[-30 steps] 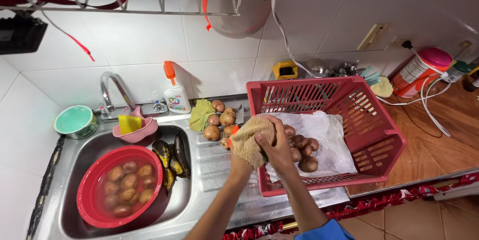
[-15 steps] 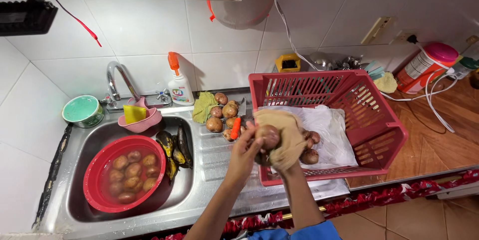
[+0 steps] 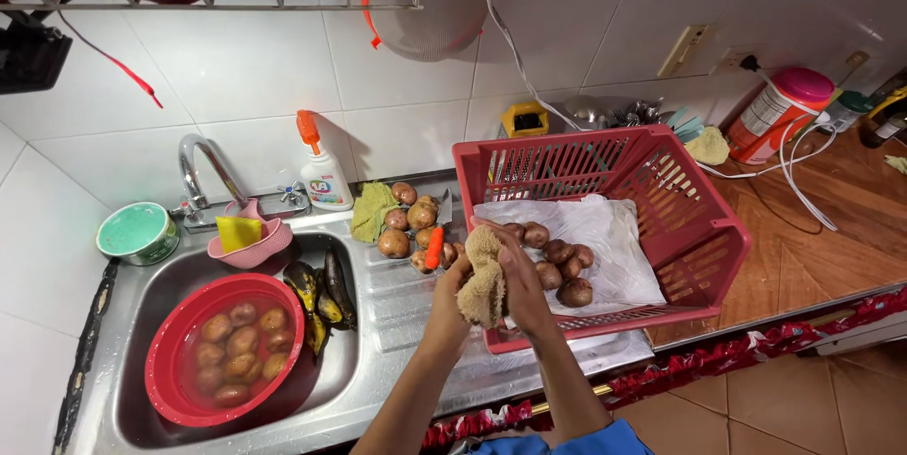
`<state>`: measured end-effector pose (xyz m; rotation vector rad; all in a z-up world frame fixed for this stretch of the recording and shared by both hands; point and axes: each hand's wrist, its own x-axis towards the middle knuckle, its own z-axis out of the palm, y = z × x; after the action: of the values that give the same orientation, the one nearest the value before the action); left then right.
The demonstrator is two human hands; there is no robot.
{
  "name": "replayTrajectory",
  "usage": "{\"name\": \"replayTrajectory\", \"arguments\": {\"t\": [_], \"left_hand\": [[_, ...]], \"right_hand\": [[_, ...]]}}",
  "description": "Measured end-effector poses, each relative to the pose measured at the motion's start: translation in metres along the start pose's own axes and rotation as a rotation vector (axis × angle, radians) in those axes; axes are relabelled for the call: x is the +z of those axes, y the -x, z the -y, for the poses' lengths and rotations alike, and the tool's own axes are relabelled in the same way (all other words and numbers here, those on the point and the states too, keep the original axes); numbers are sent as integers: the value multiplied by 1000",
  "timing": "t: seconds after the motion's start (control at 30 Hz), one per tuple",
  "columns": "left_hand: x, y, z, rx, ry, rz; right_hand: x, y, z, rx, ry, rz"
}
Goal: The person rubs potatoes with a cloth and places them into a red crate, then washes a potato in a red bowl of water.
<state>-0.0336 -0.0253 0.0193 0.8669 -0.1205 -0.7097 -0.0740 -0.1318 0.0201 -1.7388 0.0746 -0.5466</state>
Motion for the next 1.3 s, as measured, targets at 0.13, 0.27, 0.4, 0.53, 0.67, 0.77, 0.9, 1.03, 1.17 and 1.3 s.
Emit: {"name": "replayTrajectory", "arguments": {"t": [0.13,0.27,0.4,0.53,0.67,0.77,0.9,1.03,1.17,1.3], "left_hand": [[-18,-14,25,-48,121,-26],[-7,1,15,98,-227,46],[0,6,9,280,-237,76],[12,10,-11,205,-133,-27],[12,4,9,326,-533,-31],[24,10,10,440,-659,13],[32,-9,32,484,-603,74],[52,-12,43,207,-237,151],[63,-12,51,-157,-446,95],[68,-41,87,209,-1001,109]], "right_hand": [[-2,-10,13,-103,205,-73],[10,-14,63,369,-98,-252],[2,-18,92,521,-425,-437],[-8,-6,74,319,-161,-209],[-10,-3,8,-66,303,-268],[-6,4,25,-4,181,-540],[-63,-17,-32,570,-681,-621],[-101,-8,-40,528,-1199,-469],[-111,14,-35,309,-777,-410],[-119,17,-36,110,-7,-426]]}}
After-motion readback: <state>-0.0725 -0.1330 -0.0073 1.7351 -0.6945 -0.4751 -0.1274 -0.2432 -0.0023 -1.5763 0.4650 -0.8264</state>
